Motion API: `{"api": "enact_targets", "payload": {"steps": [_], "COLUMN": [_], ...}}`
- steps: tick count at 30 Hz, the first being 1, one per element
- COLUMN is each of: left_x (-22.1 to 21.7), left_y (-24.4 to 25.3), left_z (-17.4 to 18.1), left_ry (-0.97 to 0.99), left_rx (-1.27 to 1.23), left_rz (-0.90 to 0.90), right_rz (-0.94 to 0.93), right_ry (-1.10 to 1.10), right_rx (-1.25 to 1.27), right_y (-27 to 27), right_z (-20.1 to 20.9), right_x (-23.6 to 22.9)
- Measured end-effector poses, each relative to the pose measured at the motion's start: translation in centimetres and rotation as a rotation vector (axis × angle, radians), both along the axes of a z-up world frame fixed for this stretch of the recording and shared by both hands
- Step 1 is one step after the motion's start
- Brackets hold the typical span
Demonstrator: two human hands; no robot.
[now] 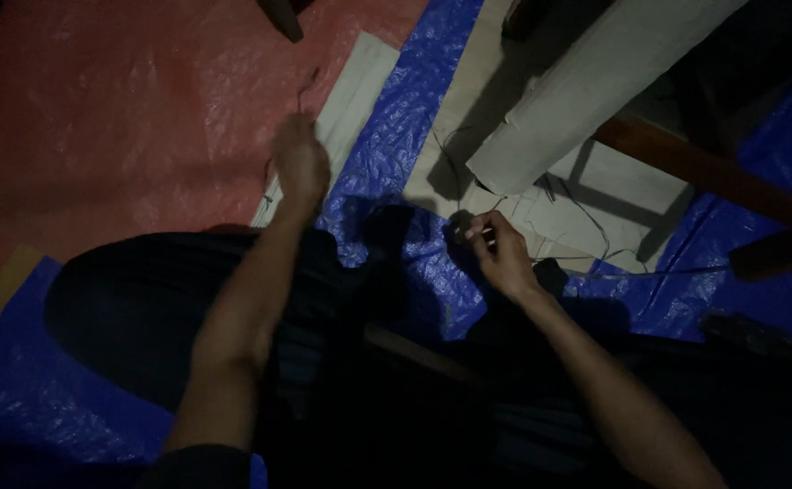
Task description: Wrapping and tying protective material around the legs of a wooden chair.
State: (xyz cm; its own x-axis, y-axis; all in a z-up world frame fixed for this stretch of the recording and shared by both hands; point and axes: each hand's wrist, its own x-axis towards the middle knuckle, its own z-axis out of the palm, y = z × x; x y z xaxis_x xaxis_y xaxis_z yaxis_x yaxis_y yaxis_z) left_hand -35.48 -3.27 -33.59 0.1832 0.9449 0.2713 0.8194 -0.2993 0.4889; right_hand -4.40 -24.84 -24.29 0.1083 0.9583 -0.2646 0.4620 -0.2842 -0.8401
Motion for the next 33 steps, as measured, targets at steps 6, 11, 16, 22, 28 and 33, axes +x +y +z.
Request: {"api": "enact_targets", "payload": {"steps": [6,11,16,22,28,33], "left_x": [2.0,2.2,-5.2,1.4,2.2,0.2], "left_y": [-6.1,-9.8,-10.8,-6.0,-2.3,-2.8], "left_z": [-9.5,-4.0,-22.2,-14.8,-12.9,-8.0], "left_ry": [0.308,0.717,0.922,0.393,-0.047,0.045], "left_rx": [-0.292,-0.482,-0.178,-0.222,-0.259,-0.631], "left_rz": [-0.465,-0.463,-0.45,-0.219,-0.051,0.44], "right_rz": [0.036,0.051,0.108,0.09,0.103,0.118], "right_ry": [-0.008,-0.019,-0.036,-0.029,-0.046,-0.015], "right_rx": [-0.1,-0.076,-0.057,0.05,-0.016,0.008], "right_y": [0.3,-0.1,-0.5,-0.6,-1.3,-1.3], "right_z": [0.6,0.5,-0.1,1.0,1.1,1.5], "right_x": [-0.5,-0.4,0.1,-0.2,-0.2,-0.2]}}
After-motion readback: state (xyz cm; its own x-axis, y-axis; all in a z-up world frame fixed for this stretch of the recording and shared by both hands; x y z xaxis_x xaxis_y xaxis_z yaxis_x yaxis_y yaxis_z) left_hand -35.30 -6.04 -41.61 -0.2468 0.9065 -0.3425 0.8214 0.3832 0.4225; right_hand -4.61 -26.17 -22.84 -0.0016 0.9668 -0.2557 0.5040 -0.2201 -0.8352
